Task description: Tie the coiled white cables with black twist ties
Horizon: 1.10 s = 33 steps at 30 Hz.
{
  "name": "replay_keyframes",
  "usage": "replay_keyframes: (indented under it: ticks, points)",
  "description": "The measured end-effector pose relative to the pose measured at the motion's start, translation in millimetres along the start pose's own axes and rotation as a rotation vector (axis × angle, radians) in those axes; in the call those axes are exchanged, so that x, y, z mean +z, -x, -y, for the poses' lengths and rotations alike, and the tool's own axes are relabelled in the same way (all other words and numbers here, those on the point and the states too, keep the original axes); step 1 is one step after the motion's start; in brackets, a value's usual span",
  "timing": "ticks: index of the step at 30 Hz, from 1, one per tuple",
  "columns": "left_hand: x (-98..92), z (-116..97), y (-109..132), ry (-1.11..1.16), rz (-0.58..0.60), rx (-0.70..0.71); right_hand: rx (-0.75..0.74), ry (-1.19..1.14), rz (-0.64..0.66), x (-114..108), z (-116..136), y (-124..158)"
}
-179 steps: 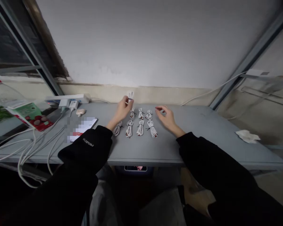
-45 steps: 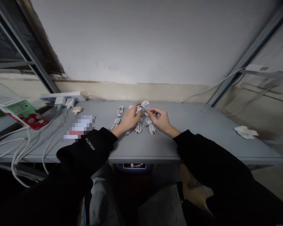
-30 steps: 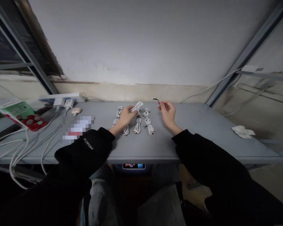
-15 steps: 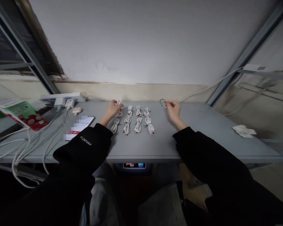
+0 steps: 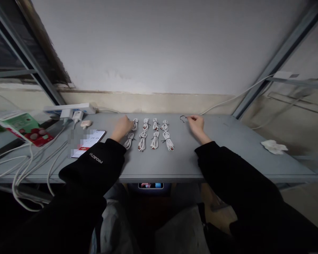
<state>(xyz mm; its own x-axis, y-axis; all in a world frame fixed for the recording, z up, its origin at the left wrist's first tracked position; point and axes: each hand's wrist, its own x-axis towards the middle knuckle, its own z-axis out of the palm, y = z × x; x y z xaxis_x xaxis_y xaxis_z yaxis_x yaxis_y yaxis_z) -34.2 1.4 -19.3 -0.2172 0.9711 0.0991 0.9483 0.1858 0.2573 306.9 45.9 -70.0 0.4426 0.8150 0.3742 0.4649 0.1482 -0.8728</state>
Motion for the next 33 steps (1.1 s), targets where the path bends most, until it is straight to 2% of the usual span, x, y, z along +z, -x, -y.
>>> replay_keyframes:
  ticks: [5,13,17,21,28,33]
  points:
    - [0.0,1,7,-0.04,0.033,-0.013,0.05,0.13,-0.001,-5,-6,-4]
    - [-7.9,0,14,-0.052,0.055,-0.05,0.088,0.175,-0.016,-5,-12,-5]
    - [-10.6,1,15,-0.071,0.116,-0.064,0.064,0.177,-0.008,-4,-20,-8]
    - [-9.7,3,14,-0.061,0.105,-0.065,0.035,0.204,0.004,-4,-25,-10]
    - [-10.0,6,9,-0.151,0.097,-0.07,0.091,0.295,0.013,-1,-17,-6]
    - [-12.6,5,8,-0.164,0.112,-0.051,0.066,0.321,0.059,-2,-12,-1]
